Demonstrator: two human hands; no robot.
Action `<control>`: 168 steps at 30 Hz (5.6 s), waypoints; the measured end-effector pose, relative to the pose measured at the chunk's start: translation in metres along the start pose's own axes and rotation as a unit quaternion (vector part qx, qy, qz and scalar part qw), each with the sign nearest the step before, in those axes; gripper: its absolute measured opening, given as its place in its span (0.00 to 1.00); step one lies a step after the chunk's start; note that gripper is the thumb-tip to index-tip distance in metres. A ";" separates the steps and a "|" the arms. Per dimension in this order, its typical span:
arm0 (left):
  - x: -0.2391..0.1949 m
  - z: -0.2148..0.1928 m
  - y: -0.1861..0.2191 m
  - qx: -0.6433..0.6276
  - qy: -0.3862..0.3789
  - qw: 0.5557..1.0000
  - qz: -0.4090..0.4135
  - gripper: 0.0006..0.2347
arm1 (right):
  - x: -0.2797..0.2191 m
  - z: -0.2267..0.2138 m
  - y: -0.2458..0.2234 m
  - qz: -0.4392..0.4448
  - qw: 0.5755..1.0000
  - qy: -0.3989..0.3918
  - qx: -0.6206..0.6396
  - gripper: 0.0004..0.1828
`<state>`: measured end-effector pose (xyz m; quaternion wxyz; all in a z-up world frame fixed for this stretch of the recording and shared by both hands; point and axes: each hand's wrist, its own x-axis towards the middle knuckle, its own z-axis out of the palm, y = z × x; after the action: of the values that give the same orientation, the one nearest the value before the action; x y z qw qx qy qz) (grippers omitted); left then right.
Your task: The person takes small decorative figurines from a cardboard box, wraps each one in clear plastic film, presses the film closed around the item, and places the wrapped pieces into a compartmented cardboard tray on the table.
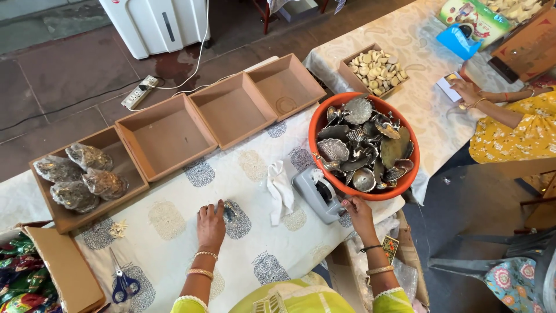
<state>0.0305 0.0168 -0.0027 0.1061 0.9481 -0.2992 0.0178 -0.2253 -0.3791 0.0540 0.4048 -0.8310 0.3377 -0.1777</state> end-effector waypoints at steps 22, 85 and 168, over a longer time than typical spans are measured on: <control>-0.003 0.002 -0.003 -0.064 0.022 0.998 -0.011 0.21 | -0.052 0.023 0.116 0.133 0.933 -0.012 0.333 0.06; -0.002 -0.003 0.005 -0.118 0.056 0.991 -0.024 0.20 | 0.050 0.305 -0.139 0.177 0.844 -0.490 0.125 0.15; -0.016 0.013 -0.012 -0.225 0.065 0.967 -0.099 0.20 | -0.013 0.283 -0.189 -0.419 0.845 -0.292 -0.157 0.24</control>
<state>0.0242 0.0328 -0.0197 0.3373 0.9215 -0.1923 0.0008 0.0053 -0.1295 0.0310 0.2360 -0.9593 -0.1533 -0.0243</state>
